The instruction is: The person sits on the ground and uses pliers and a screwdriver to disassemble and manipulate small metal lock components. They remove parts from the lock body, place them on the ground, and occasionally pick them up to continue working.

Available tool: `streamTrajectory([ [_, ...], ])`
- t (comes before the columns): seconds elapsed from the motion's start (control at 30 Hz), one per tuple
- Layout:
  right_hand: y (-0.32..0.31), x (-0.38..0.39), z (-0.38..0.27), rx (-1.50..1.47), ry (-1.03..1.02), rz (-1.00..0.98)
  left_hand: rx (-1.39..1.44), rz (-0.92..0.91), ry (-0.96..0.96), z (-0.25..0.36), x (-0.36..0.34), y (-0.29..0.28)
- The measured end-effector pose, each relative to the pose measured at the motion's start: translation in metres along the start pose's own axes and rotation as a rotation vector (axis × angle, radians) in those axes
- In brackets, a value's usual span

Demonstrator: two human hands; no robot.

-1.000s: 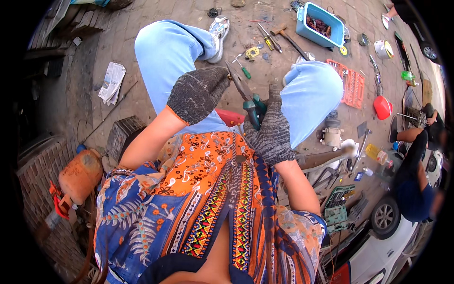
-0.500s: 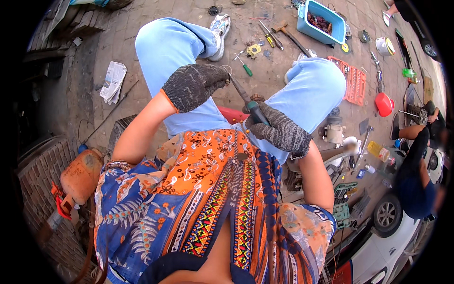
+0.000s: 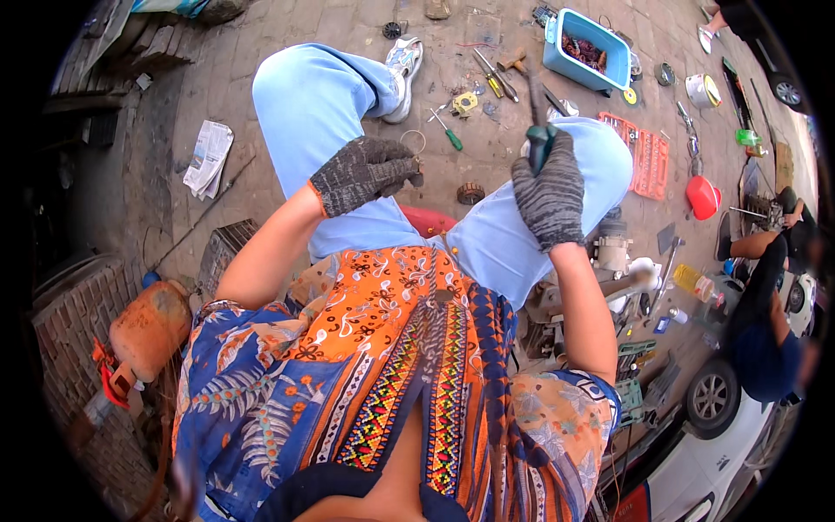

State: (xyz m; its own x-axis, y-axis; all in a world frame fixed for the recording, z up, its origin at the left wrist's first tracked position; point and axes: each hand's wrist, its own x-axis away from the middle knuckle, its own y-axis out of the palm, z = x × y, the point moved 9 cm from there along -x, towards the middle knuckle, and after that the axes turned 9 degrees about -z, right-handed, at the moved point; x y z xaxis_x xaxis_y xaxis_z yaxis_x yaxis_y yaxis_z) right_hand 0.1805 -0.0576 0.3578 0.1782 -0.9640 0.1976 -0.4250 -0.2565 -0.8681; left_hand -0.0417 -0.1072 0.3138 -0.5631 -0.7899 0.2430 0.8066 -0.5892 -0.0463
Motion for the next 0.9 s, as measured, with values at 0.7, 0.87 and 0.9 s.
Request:
streamTrajectory([
  [0.7, 0.097, 0.052, -0.041, -1.582, 0.161, -0.796, 0.152, 0.136, 0.004, 0.028, 0.018, 0.008],
  [0.87, 0.095, 0.060, -0.035, -1.261, 0.179, -0.811, 0.202, 0.190, 0.032, 0.022, 0.018, 0.005],
  [0.9, 0.095, 0.061, -0.034, -1.209, 0.194, -0.815, 0.208, 0.203, 0.041, 0.020, 0.019, 0.004],
])
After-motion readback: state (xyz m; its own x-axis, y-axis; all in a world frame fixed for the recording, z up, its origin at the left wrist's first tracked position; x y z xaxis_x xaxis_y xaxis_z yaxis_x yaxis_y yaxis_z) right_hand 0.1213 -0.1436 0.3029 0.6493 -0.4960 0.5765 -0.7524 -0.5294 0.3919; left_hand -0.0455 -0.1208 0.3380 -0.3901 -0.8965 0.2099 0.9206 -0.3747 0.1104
